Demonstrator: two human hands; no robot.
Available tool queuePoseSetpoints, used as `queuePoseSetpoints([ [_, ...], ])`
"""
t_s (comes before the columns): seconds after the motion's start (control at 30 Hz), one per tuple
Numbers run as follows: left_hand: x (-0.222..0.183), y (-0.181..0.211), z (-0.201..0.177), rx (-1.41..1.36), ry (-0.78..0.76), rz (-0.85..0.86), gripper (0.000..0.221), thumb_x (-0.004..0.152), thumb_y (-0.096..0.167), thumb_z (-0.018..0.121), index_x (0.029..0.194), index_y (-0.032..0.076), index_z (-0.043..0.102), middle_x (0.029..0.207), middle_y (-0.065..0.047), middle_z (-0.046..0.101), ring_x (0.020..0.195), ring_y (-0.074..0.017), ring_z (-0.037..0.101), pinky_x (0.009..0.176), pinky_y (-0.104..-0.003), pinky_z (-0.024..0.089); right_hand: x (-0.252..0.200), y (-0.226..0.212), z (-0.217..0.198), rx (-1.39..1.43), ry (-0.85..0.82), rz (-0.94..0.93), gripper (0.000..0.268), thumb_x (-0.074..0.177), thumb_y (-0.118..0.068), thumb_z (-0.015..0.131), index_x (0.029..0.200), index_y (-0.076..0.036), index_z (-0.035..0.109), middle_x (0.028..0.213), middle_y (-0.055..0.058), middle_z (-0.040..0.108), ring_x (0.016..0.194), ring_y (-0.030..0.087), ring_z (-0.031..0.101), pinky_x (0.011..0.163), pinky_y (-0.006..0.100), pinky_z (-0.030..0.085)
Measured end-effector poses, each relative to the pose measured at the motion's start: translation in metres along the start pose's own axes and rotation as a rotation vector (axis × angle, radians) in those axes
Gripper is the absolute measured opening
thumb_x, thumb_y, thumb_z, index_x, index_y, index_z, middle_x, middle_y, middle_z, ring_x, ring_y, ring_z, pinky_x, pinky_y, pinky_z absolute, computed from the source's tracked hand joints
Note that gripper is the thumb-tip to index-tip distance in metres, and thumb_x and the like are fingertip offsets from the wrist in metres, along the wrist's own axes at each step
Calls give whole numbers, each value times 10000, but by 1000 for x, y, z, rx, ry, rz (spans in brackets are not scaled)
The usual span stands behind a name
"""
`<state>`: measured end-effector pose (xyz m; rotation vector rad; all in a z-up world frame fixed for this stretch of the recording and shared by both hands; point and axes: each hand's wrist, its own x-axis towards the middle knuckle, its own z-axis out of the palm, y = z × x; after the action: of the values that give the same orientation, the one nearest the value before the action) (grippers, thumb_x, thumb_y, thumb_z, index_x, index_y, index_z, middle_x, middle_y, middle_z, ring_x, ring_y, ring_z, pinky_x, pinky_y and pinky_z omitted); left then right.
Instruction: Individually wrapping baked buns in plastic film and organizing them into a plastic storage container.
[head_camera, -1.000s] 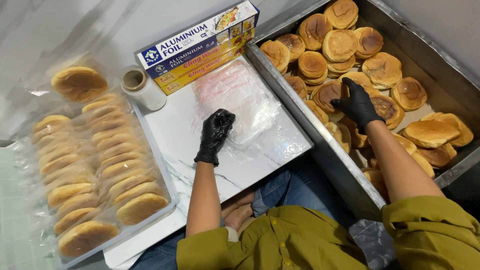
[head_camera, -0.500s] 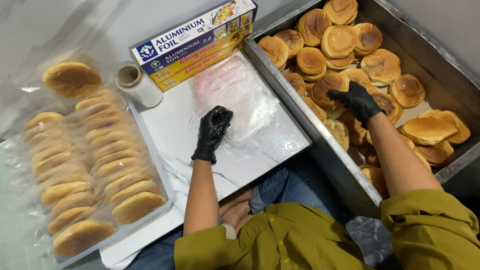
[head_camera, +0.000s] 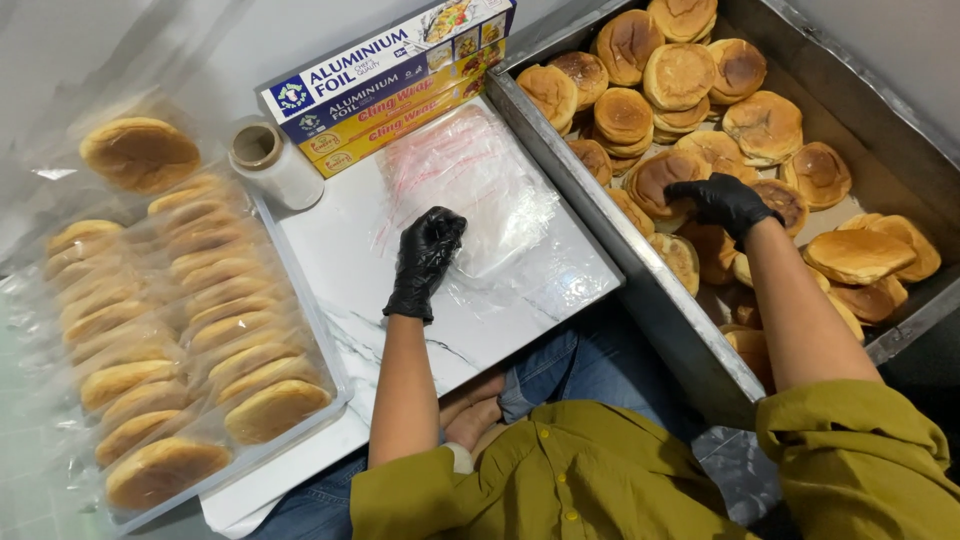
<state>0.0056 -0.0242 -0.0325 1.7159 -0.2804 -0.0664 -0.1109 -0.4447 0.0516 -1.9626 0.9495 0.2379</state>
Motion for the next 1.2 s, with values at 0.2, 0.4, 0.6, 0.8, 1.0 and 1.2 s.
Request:
queuePoseSetpoints([
  [0.2,-4,2,2,-101,5,8,165,836,155,857,942,114,738,740,-61,704,751,-130,680,774,-350,581,12,17,5,100,58,-56,395,882,-360,752,982,17,693,844,133,637,736,216,581,645,325,489],
  [0.4,-5,7,-2,-102,-11,31,172,836,139,855,956,107,735,751,-75,710,770,-132,693,770,-359,582,63,46,22,-14,180,-97,740,623,-563,962,1117,-85,686,942,200,719,849,281,732,859,423,559],
  [0.6,-4,2,0,-142,6,63,227,817,126,881,970,72,722,742,-98,696,766,-140,690,785,-361,581,-35,-6,13,-337,156,-134,825,833,-593,795,1299,68,634,1266,346,634,1253,477,568,1109,531,405],
  [0.8,-3,-2,-1,-100,-4,66,193,842,147,864,972,89,735,747,-88,707,748,-155,711,764,-356,587,10,14,1,40,66,-14,389,899,-398,758,902,-13,702,806,109,633,720,197,570,654,313,473],
  [1.0,-3,0,-2,-52,-23,102,181,862,169,849,996,113,740,779,-88,726,775,-182,733,780,-357,582,17,26,5,198,7,-53,312,955,-338,714,902,-32,690,825,89,644,723,172,586,656,291,527],
  [1.2,-3,4,-6,-30,-52,126,150,875,171,833,994,135,747,789,-69,735,793,-171,730,804,-352,579,33,40,9,386,33,-44,240,929,-349,754,902,-116,702,751,-11,575,632,81,448,570,211,365],
])
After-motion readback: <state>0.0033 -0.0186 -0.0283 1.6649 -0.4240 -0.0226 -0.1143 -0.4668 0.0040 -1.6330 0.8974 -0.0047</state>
